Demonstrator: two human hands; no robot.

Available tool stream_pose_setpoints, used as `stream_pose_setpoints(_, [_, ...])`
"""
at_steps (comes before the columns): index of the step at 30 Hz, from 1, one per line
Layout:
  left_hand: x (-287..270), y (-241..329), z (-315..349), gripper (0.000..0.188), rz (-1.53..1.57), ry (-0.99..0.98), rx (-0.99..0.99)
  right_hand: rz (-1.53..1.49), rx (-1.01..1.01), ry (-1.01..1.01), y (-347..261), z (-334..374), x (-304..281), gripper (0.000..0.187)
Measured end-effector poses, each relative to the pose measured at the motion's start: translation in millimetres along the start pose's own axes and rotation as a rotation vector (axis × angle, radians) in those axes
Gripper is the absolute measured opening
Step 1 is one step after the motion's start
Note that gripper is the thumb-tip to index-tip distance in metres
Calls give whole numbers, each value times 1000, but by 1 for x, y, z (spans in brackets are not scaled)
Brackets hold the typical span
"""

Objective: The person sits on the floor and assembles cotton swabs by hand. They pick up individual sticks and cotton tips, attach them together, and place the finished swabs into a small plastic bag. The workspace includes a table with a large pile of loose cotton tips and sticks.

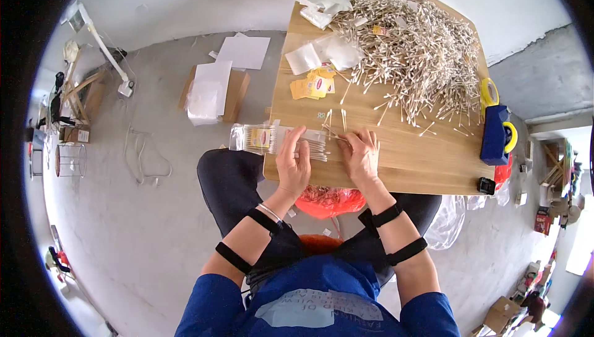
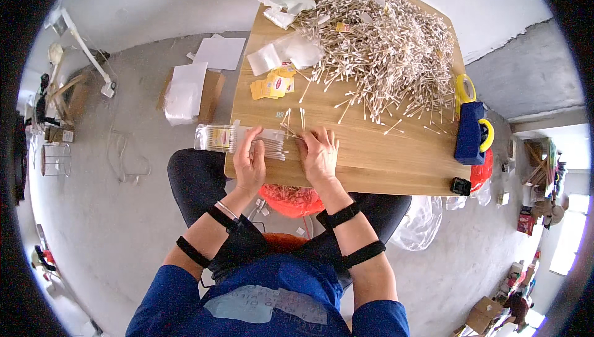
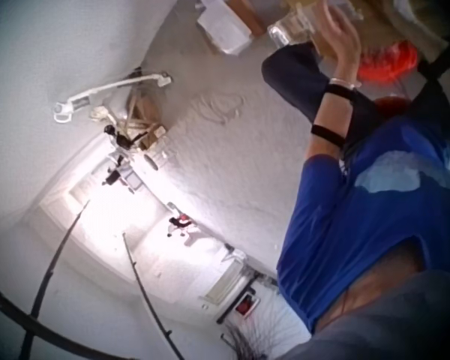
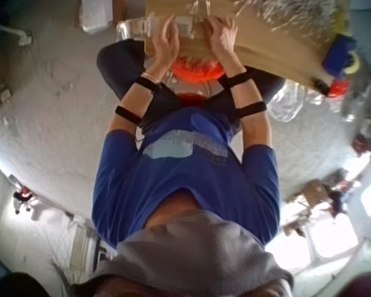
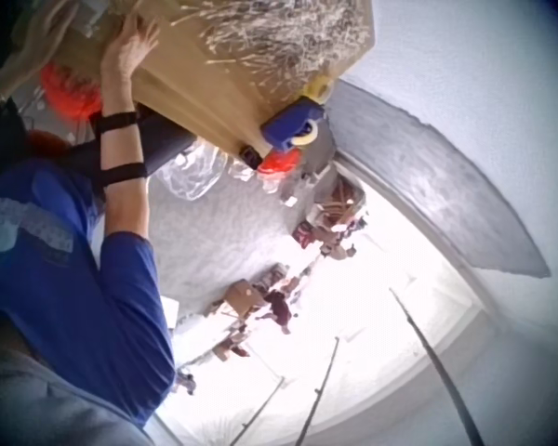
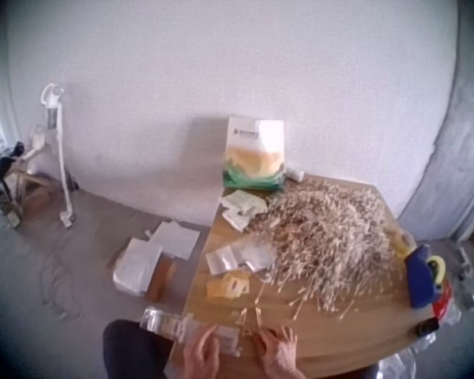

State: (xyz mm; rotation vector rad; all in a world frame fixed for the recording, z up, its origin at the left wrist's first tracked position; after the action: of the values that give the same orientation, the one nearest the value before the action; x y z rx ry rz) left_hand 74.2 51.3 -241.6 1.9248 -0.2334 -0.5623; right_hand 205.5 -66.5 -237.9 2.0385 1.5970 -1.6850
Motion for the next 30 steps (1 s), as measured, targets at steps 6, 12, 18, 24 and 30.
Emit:
stream_pose_setpoints(6, [-1,-6,2,29,-3,18,25,16,87,88,14,0,-10,16])
stream_pose_setpoints(12, [1,-9,3,28,54,30,0,203,231,266,29,-8,-27,17])
stream_pose_setpoints(18, [3,-14,4,27,67,31,0,57,-7,44,-8,-2,-18,15])
stream_pose_setpoints(24, [1,-14,4,30,45,-5,42,98,-13,-17,-10,-2,3,12])
stream_pose_setpoints(30, [0,-14,3,30,4,8,79,128,-75,-87,-13,-7,9,7])
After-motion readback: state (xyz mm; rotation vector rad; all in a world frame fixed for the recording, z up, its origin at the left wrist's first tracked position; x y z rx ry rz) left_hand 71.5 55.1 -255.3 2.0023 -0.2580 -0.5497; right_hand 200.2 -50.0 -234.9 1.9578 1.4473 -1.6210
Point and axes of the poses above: each hand's wrist, its own z-axis away from the middle knuckle, its own x-axis out of the palm, y = z × x, the point moved 2 cm from there along -z, towards the middle knuckle, and after that the axes turned 7 degrees about y, right-handed, at the moved point
